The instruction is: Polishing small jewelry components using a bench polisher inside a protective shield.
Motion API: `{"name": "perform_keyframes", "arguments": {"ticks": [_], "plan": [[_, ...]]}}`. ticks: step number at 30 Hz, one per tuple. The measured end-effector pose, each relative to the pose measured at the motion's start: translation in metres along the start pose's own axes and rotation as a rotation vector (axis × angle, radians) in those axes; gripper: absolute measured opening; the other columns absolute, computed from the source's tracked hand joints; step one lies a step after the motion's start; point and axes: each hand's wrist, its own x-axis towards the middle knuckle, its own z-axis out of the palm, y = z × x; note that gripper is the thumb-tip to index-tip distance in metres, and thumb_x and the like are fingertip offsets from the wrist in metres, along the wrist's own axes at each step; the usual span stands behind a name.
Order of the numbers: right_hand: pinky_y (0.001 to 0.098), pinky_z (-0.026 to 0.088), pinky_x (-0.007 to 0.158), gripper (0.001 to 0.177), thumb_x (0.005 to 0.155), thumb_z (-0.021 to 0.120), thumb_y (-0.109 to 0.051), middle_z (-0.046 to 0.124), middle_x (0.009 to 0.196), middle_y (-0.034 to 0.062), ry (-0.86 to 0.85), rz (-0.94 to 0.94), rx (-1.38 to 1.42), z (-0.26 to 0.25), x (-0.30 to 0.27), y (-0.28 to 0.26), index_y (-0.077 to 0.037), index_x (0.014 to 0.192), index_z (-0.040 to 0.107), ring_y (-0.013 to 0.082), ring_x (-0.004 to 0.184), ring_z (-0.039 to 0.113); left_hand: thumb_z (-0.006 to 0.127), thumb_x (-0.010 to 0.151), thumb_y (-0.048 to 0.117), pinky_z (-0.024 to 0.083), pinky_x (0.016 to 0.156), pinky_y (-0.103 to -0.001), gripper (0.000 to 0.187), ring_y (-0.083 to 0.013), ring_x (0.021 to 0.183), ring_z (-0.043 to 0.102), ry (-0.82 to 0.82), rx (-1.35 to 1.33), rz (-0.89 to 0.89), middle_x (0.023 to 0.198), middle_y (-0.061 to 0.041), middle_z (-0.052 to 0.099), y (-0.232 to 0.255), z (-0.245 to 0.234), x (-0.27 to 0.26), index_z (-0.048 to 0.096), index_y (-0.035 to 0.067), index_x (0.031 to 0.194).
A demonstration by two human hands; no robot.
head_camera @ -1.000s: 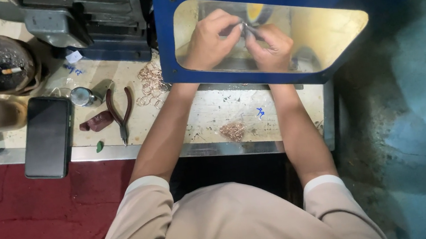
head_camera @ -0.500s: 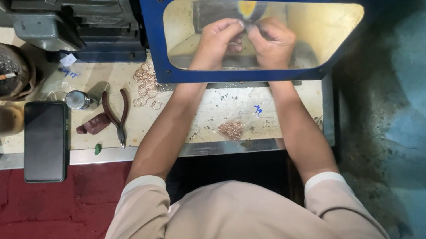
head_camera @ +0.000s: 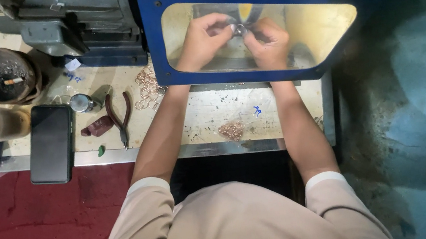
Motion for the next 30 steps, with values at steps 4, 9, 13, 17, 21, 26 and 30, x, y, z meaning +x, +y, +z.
{"name": "perform_keyframes", "arguments": {"ticks": [4, 9, 13, 17, 21, 26, 30], "plan": [[0.0298, 0.052, 0.066, 0.01, 0.094, 0.079, -0.006, 0.07, 0.084, 0.0083, -0.013, 0.018, 0.013, -0.005, -0.002, 0.0, -0.001, 0.088, 0.074, 0.017, 0.078, 0.065, 0.071, 0.093, 0.01, 0.059, 0.082, -0.026, 0.011, -0.0121, 0.088, 0.07, -0.045, 0.099, 0.075, 0.098, -0.002, 0.077, -0.001, 0.001, -0.001, 0.076, 0.008, 0.102], [0.032, 0.056, 0.073, 0.006, 0.095, 0.079, -0.007, 0.073, 0.091, 0.0097, -0.042, 0.026, 0.051, -0.01, 0.0, 0.0, -0.002, 0.095, 0.076, 0.0197, 0.085, 0.068, 0.069, 0.093, 0.005, 0.054, 0.075, -0.025, 0.005, -0.0127, 0.082, 0.063, -0.053, 0.143, 0.203, 0.091, -0.003, 0.07, 0.008, 0.003, -0.004, 0.073, 0.007, 0.096], [0.0294, 0.055, 0.076, 0.004, 0.096, 0.077, -0.009, 0.074, 0.092, 0.0071, -0.14, 0.136, 0.088, -0.013, 0.001, -0.006, -0.005, 0.095, 0.076, 0.0165, 0.086, 0.068, 0.066, 0.09, 0.002, 0.051, 0.071, -0.025, 0.007, -0.0131, 0.081, 0.061, -0.019, 0.158, 0.21, 0.089, -0.003, 0.066, 0.009, 0.01, -0.004, 0.07, 0.007, 0.092], [0.0291, 0.061, 0.073, 0.007, 0.097, 0.075, -0.009, 0.076, 0.091, 0.0095, -0.099, 0.249, 0.218, -0.007, -0.002, -0.006, -0.003, 0.096, 0.079, 0.0174, 0.082, 0.07, 0.066, 0.091, 0.006, 0.053, 0.07, -0.025, 0.007, -0.012, 0.079, 0.062, 0.075, 0.126, 0.153, 0.089, -0.002, 0.07, -0.012, 0.023, -0.002, 0.073, 0.009, 0.094], [0.0277, 0.054, 0.072, 0.013, 0.095, 0.079, -0.013, 0.074, 0.079, 0.0043, -0.011, 0.285, 0.219, 0.001, 0.0, 0.007, -0.006, 0.084, 0.078, 0.0113, 0.076, 0.066, 0.067, 0.092, 0.009, 0.053, 0.071, -0.025, 0.007, -0.0119, 0.079, 0.061, 0.194, 0.092, 0.135, 0.09, -0.003, 0.07, -0.028, 0.032, 0.003, 0.073, 0.008, 0.094], [0.0302, 0.051, 0.073, 0.007, 0.094, 0.08, -0.009, 0.073, 0.081, 0.0046, 0.051, 0.185, 0.13, 0.005, -0.003, 0.012, -0.006, 0.087, 0.078, 0.0139, 0.078, 0.064, 0.066, 0.092, 0.011, 0.054, 0.069, -0.024, 0.009, -0.0098, 0.077, 0.061, 0.206, 0.051, 0.08, 0.09, 0.0, 0.071, -0.028, 0.035, 0.004, 0.074, 0.009, 0.096], [0.0339, 0.053, 0.073, 0.002, 0.093, 0.077, -0.001, 0.075, 0.085, 0.0109, 0.089, 0.025, 0.049, 0.006, -0.003, 0.001, -0.002, 0.093, 0.079, 0.0193, 0.079, 0.066, 0.065, 0.092, 0.016, 0.062, 0.05, -0.024, 0.013, -0.0076, 0.072, 0.064, 0.193, -0.142, -0.146, 0.084, 0.0, 0.071, -0.025, 0.039, 0.002, 0.074, 0.01, 0.099]]}}
